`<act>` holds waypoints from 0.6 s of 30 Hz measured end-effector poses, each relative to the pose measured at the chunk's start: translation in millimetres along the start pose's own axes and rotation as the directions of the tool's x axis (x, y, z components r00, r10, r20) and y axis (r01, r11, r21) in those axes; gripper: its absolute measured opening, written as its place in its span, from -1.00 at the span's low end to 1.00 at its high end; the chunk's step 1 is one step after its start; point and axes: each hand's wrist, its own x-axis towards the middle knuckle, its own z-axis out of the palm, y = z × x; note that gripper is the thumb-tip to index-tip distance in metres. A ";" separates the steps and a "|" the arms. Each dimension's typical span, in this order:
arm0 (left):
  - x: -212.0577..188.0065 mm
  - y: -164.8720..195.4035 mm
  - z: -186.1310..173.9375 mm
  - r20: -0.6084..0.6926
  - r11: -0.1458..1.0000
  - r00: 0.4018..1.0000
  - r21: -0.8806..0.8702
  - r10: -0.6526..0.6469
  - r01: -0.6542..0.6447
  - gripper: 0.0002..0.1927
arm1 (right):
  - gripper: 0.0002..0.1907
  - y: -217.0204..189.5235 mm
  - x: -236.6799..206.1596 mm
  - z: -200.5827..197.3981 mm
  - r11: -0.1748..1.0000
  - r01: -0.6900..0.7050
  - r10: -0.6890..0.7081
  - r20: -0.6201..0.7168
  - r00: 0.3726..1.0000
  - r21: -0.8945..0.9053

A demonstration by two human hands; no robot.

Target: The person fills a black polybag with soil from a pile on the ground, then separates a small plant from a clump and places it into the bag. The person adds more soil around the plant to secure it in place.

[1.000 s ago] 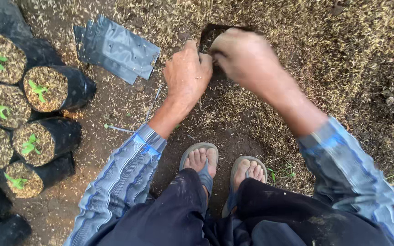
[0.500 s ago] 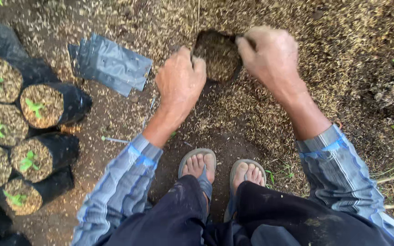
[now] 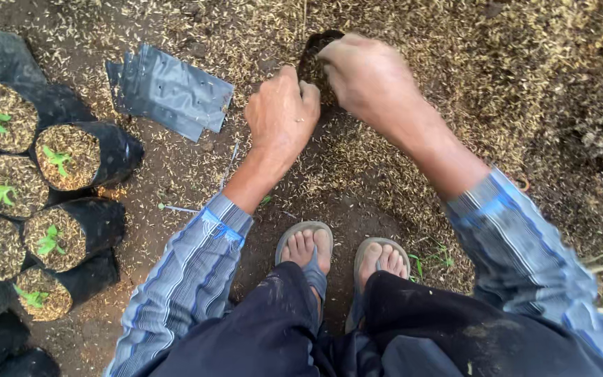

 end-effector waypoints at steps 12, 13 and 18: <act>-47.9 -7.8 -78.9 -0.116 0.982 0.991 -0.186 -0.069 0.046 -0.52 | -0.83 -6.6 -187.1 -45.8 0.909 -0.277 0.110 -0.460 0.881 -0.312; -59.3 -4.6 -92.9 -0.140 0.974 0.990 -0.227 -0.024 -0.009 -0.55 | -0.82 -16.0 -223.7 -39.2 0.887 -0.423 0.302 -0.459 0.836 -0.186; -116.2 32.8 -183.2 -0.031 0.907 0.999 -0.422 -0.015 0.000 -0.75 | -0.79 -79.3 -388.8 32.3 0.772 -0.619 0.615 -0.411 0.673 0.142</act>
